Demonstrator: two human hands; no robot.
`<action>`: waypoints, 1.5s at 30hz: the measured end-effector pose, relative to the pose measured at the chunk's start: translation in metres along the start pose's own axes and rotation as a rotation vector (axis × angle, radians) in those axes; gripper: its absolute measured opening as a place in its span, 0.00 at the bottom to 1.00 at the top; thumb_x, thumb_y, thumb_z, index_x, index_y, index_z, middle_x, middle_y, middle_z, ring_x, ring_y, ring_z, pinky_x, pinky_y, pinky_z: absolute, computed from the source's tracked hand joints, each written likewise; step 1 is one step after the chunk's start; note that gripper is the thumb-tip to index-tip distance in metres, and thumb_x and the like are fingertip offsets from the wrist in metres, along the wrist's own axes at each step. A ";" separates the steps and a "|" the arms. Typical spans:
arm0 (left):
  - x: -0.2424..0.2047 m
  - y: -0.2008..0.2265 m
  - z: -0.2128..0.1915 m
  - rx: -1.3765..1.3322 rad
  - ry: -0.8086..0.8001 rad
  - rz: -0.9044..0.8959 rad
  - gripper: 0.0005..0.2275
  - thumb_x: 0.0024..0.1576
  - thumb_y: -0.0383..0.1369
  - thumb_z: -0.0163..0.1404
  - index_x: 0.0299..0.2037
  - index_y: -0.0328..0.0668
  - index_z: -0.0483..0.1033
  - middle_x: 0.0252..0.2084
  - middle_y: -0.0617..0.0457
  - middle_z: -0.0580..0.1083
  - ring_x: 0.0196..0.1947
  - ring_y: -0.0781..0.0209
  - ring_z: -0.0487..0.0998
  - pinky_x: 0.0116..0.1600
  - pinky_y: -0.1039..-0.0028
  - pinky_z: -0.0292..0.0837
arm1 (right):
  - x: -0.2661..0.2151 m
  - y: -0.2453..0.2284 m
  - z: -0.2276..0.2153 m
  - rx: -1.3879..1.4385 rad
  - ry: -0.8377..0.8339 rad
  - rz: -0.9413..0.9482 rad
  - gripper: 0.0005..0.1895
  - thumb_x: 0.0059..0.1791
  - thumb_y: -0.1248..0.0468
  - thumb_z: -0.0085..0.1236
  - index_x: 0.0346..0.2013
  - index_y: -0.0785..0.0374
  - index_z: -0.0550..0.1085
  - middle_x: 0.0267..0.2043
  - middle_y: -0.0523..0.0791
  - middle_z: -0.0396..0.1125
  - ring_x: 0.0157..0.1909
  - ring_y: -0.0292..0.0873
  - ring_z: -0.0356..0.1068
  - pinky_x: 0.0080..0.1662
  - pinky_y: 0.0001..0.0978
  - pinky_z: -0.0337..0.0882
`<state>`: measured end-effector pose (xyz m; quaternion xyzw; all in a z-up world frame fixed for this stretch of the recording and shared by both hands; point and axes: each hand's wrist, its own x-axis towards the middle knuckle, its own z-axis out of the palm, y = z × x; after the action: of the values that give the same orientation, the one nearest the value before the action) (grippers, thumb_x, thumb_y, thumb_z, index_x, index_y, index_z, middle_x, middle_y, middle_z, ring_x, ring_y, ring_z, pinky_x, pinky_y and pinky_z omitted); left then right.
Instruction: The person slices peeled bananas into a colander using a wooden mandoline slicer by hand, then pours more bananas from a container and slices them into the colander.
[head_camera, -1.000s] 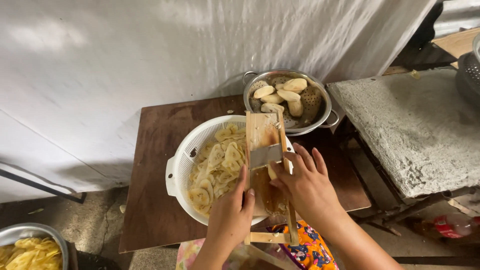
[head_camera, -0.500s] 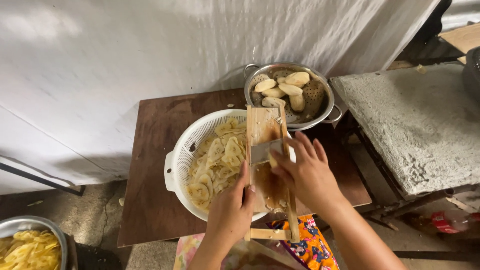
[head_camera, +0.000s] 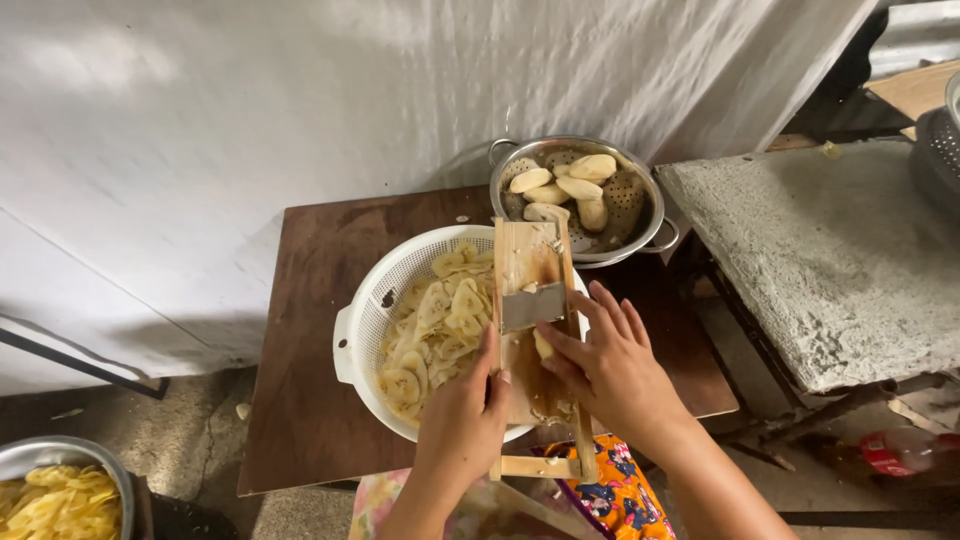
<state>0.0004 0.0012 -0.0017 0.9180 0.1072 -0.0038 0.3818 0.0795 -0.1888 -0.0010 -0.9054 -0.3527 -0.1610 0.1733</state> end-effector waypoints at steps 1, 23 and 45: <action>0.000 0.001 0.000 -0.002 0.014 0.013 0.27 0.62 0.39 0.41 0.74 0.53 0.54 0.25 0.44 0.77 0.25 0.48 0.80 0.36 0.60 0.74 | 0.000 0.000 -0.002 0.003 -0.009 0.002 0.21 0.48 0.51 0.56 0.56 0.47 0.77 0.66 0.52 0.57 0.73 0.61 0.49 0.67 0.59 0.49; -0.001 0.005 0.000 0.007 0.022 0.042 0.28 0.62 0.39 0.41 0.74 0.53 0.53 0.28 0.42 0.78 0.30 0.45 0.80 0.39 0.57 0.74 | 0.045 0.027 0.024 -0.096 0.006 0.113 0.21 0.51 0.50 0.54 0.58 0.43 0.76 0.67 0.50 0.58 0.73 0.57 0.50 0.68 0.57 0.50; -0.061 -0.131 -0.249 0.342 -0.192 -0.615 0.34 0.61 0.52 0.44 0.76 0.51 0.51 0.54 0.39 0.77 0.48 0.45 0.82 0.55 0.55 0.79 | 0.001 0.020 0.000 0.350 0.056 0.047 0.27 0.50 0.57 0.58 0.63 0.59 0.71 0.67 0.54 0.60 0.69 0.58 0.59 0.63 0.47 0.64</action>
<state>-0.1039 0.2542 0.0887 0.8889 0.3395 -0.2227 0.2120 0.0941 -0.2019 -0.0049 -0.8645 -0.3492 -0.1183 0.3417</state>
